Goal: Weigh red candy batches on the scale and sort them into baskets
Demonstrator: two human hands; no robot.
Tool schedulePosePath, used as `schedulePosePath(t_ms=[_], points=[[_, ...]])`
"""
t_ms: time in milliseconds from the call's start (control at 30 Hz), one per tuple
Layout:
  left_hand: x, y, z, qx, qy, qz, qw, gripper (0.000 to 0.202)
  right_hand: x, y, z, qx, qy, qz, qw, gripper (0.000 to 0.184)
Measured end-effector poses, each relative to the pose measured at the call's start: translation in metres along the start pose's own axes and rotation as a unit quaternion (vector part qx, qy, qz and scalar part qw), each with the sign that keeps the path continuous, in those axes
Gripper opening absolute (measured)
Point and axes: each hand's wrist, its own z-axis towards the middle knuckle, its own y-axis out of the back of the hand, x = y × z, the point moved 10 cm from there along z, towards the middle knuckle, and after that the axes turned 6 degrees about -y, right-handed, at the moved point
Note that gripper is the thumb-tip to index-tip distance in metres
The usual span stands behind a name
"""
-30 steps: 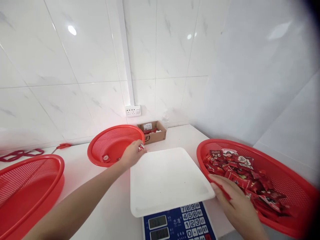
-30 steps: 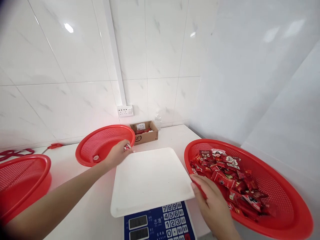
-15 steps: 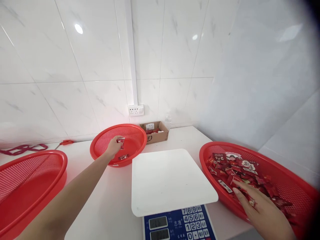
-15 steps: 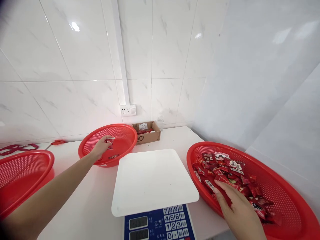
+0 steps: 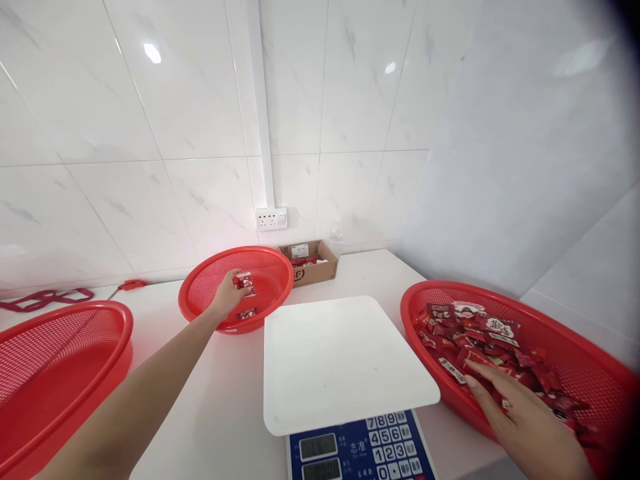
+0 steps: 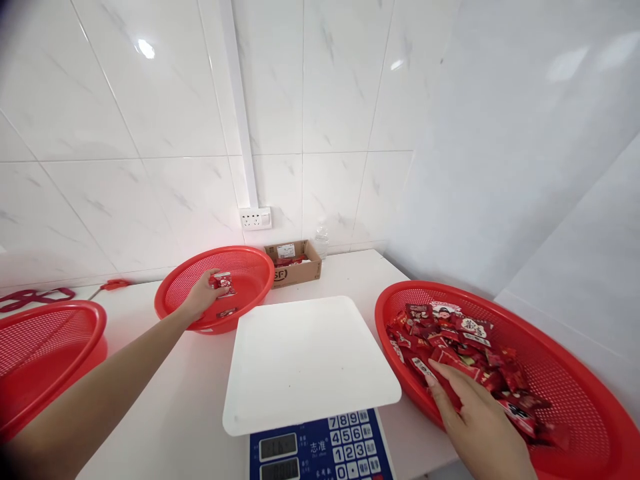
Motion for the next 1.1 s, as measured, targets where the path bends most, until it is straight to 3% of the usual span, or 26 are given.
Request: schedulePosePath(t_ms=[333,667,1100], points=[[0.002,-0.01,0.003,0.024,-0.033,0.007,0.999,0.046,-0.004,-0.006,-0.001,0.009,0.001,-0.025,1.0,0.043],[0.002,-0.013,-0.001,0.05,-0.035,-0.011,0.998,0.032,0.004,0.002,0.001,0.004,-0.013,-0.037,0.999,0.042],[-0.003,-0.023,-0.012,0.102,0.001,-0.062,0.993,0.033,0.003,0.001,0.0,0.005,-0.022,-0.025,0.999,0.042]])
